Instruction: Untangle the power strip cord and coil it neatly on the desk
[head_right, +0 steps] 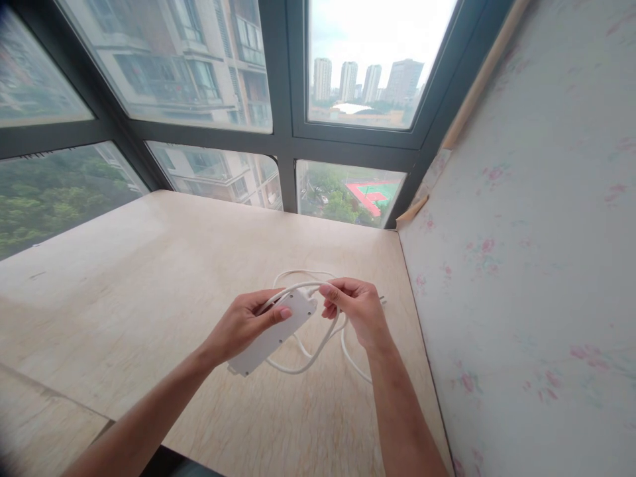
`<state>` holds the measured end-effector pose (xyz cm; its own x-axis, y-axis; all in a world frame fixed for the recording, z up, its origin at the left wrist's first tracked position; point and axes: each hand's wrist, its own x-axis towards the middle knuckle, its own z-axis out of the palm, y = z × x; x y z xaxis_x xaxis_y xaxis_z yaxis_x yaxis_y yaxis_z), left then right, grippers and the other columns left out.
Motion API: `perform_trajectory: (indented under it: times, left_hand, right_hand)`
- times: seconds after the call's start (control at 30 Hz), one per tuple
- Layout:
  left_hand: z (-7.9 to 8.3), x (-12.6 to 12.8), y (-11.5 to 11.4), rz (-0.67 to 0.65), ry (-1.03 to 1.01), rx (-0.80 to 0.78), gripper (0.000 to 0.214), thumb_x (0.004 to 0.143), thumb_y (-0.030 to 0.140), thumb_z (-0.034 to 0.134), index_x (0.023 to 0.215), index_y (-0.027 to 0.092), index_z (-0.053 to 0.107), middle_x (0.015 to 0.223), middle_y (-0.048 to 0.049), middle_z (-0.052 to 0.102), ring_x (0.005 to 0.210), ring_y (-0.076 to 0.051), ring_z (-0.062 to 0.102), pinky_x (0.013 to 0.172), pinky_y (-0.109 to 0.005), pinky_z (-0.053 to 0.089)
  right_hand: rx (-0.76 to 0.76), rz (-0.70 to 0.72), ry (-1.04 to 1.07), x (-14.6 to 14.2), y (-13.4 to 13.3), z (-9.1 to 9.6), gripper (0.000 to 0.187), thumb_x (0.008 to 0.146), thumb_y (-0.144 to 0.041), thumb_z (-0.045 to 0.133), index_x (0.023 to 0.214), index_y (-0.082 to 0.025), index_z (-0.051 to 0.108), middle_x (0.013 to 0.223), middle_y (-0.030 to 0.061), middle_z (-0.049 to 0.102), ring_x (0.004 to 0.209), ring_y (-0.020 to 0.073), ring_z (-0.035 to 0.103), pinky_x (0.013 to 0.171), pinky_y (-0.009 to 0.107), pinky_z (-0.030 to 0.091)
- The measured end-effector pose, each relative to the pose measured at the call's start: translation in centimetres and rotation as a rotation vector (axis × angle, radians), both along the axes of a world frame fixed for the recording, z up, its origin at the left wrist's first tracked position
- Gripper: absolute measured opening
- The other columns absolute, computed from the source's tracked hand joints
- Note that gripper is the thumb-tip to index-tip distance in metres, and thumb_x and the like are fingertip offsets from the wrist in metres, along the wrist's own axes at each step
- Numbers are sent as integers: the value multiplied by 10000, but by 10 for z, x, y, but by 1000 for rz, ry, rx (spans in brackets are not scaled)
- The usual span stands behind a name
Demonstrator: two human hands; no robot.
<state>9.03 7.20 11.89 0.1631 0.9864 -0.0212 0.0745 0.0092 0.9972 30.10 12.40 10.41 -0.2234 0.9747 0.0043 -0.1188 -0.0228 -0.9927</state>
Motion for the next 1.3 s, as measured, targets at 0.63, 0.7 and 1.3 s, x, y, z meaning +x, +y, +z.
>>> perform_trajectory:
  times: [0.63,0.7,1.3]
  left_hand:
    - [-18,22,-5,809,-631,-59,391,647,492,793,742,144,642,600,5,555,478,-88,484,426,-196,380]
    - [-18,25,-5,797,-668,-125,418,642,501,795,769,137,634,614,-3,572,489,-102,513,445,-208,410]
    - [-36,16,-23,245,-753,-486,565,771,600,612,1089,135,587,997,-175,671,869,-288,667,693,-359,540]
  right_hand:
    - [-86,649,95,13,-8,4,232,861,-342,649,894,-148,527,779,55,676,703,164,665,689,318,519]
    - [-102,590,158,9,-8,3,261,852,-379,658,883,-156,525,704,18,624,604,123,602,602,270,481]
    - [-199,2,95,-11,-5,1,426,734,-544,703,762,-160,521,441,-102,328,299,4,181,287,146,117]
